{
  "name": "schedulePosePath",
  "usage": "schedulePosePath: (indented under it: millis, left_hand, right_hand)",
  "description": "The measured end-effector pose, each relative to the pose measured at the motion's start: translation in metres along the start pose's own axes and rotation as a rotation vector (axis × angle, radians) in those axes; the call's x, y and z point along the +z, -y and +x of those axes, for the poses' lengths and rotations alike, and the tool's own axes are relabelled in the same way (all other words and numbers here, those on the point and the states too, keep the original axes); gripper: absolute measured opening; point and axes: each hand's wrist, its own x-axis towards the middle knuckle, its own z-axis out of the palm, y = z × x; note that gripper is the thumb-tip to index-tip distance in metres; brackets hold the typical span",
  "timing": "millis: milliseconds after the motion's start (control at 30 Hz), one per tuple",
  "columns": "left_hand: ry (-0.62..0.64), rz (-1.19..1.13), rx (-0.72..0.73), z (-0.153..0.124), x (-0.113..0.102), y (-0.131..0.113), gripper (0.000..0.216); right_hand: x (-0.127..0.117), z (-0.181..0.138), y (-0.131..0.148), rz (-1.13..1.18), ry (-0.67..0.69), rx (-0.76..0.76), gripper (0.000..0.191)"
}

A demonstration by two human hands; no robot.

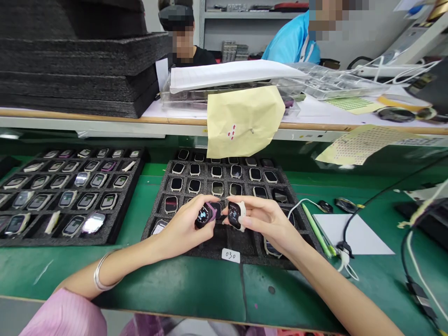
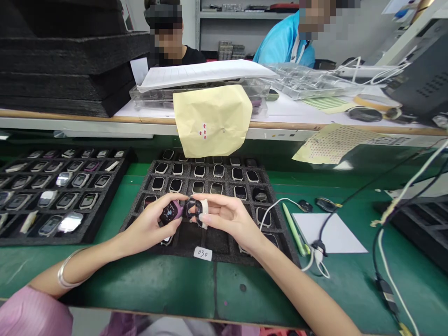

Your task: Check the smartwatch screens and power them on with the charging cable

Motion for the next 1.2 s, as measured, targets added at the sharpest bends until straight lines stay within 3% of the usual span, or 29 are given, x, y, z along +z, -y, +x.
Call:
schedulePosePath:
  millis: [733, 900, 1033, 1200]
  left_hand:
    - [-0.048, -0.023, -0.039, -0.004, 0.0, 0.0, 0.043]
    - [-0.011, -0.436, -0.286, 0.003, 0.006, 0.009, 0.057]
    - [-0.004, -0.739, -0.493, 0.007, 0.006, 0.011, 0.037]
    - [-0.02, -0.971, -0.617, 0.008, 0.001, 0.01, 0.024]
  right_hand:
    - [0.002, -0.001, 0.003, 0.029, -0.004, 0.033, 0.036]
    - [0.0, 0.002, -0.002, 0.197, 0.023, 0.123, 0.046]
    - [-0.002, 0.003, -0.012, 0.302, 0.003, 0.216, 0.041]
    - [-0.003, 0.003, -0.019, 0.283, -0.039, 0.24, 0.043]
